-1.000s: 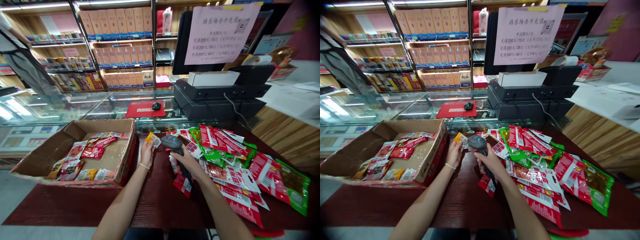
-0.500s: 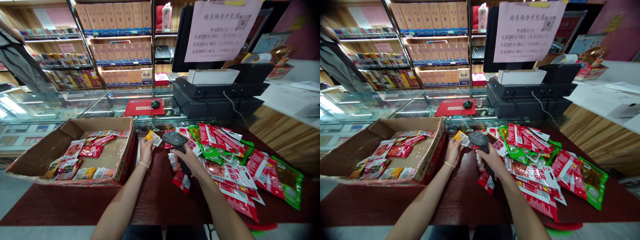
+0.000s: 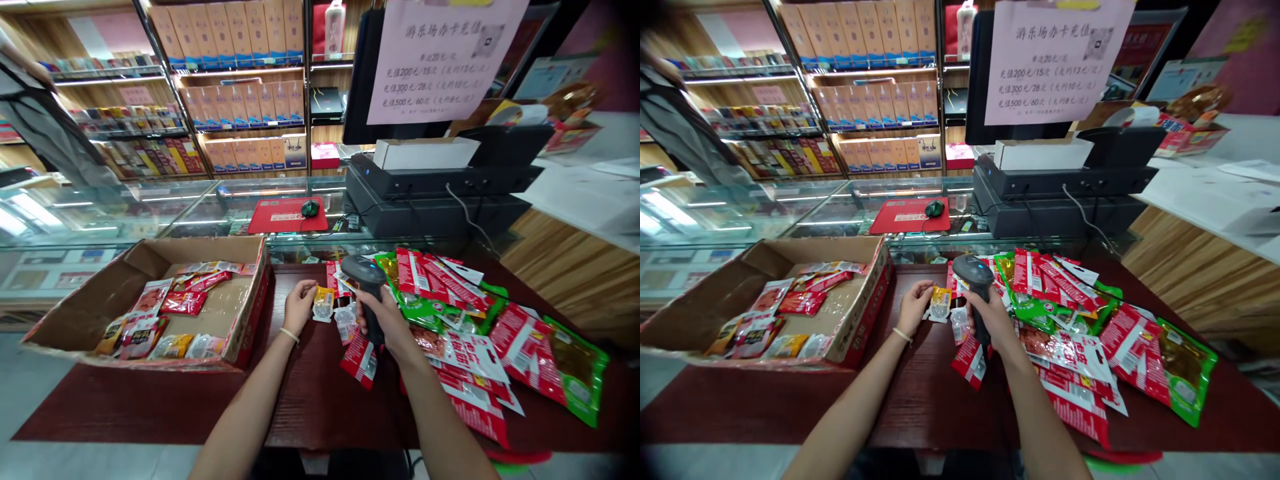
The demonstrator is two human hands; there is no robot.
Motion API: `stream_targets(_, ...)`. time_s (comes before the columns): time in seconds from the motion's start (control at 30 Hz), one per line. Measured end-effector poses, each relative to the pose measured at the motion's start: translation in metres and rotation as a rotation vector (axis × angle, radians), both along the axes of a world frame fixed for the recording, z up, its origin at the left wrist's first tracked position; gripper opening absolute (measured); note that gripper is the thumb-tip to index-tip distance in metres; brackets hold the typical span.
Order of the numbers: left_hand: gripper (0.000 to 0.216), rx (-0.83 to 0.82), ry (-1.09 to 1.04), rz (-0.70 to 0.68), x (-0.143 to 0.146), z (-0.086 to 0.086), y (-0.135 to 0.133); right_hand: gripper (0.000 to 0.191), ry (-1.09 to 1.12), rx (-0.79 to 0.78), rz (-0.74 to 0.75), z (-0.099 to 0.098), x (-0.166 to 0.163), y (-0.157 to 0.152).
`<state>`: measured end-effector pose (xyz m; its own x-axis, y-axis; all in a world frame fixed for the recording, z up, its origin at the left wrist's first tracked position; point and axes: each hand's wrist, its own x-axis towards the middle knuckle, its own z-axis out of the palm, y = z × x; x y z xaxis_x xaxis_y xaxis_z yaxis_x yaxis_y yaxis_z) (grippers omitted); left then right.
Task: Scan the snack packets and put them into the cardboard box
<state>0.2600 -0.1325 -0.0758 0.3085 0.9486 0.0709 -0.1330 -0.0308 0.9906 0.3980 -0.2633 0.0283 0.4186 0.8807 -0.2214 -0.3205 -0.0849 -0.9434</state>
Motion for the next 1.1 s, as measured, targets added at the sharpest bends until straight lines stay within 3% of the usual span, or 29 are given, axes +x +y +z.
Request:
stream_targets(0.2,0.015,0.249,0.297,-0.105,-0.001,0.009,-0.013,0.038,0.011,0.022,0.047,-0.004,0.001,0.000)
stream_targets(0.43,0.020,0.250,0.204,0.101,-0.008,0.026,-0.022,0.032,0.063,0.010,0.101,0.002,-0.001,0.000)
stream_targets(0.5,0.022,0.263,0.151,0.099,-0.017,0.045,-0.031,0.032,0.056,0.005,0.110,0.010,-0.004,-0.003)
stream_targets(0.6,0.026,0.268,0.097,0.077,-0.041,0.089,-0.050,0.030,0.004,0.018,0.120,0.025,-0.011,-0.004)
stream_targets(0.73,0.027,0.332,0.146,-0.001,-0.098,0.151,-0.064,0.033,-0.054,-0.018,0.198,0.045,-0.027,0.005)
stream_targets(0.8,0.025,0.414,0.234,0.043,-0.134,0.169,-0.055,0.034,-0.065,-0.040,0.230,0.053,-0.040,0.013)
stream_targets(0.87,0.025,0.439,0.341,0.095,-0.172,0.176,-0.034,0.034,-0.070,-0.063,0.310,0.060,-0.053,0.022)
stream_targets(1.0,0.027,0.361,0.626,0.011,-0.232,0.165,0.023,0.035,-0.095,-0.085,0.455,0.063,-0.078,0.042)
stream_targets(1.1,0.022,0.343,0.833,-0.203,-0.252,0.149,0.058,0.036,-0.122,-0.111,0.470,0.058,-0.091,0.054)
